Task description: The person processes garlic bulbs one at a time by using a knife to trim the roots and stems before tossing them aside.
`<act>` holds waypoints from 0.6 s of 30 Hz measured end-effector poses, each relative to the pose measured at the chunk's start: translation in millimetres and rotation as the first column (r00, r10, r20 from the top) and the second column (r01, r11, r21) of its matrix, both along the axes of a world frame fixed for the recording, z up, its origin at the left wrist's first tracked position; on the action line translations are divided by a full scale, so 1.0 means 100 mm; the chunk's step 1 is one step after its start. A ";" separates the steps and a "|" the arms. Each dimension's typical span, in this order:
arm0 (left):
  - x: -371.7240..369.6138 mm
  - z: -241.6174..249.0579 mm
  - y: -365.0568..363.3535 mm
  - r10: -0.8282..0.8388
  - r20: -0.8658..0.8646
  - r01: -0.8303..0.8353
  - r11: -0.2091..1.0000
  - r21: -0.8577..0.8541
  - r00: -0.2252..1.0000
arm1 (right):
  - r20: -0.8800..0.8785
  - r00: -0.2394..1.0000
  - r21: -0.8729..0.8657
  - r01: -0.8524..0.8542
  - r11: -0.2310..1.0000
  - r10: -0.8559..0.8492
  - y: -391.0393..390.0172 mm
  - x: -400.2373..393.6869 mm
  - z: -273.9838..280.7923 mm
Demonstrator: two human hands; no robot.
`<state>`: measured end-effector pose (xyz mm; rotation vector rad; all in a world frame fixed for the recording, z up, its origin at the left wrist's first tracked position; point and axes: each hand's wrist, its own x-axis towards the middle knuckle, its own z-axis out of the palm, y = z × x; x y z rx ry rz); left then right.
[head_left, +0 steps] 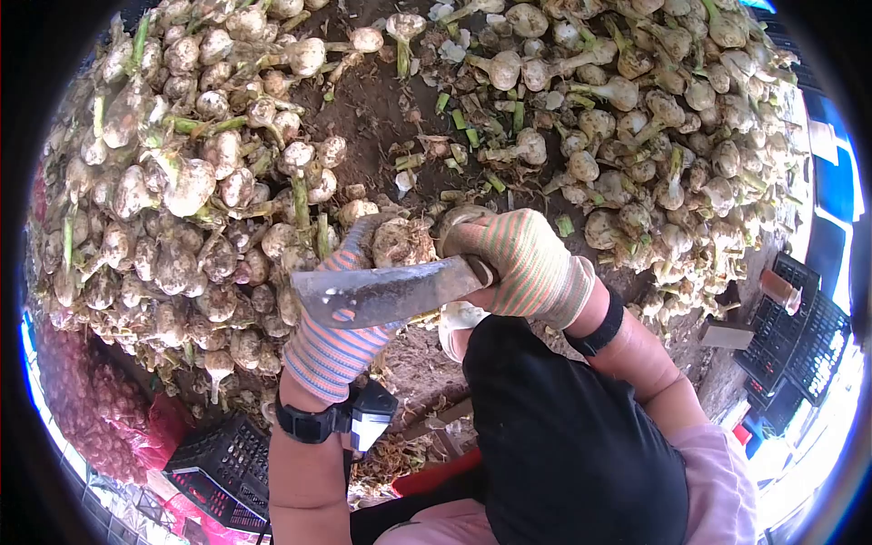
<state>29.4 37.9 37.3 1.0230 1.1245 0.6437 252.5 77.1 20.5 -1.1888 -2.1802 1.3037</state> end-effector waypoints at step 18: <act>0.24 0.35 0.11 -0.056 -0.079 0.069 0.983 0.171 0.995 | -0.063 0.929 -0.396 0.311 0.864 -0.364 -0.17 0.40 -0.48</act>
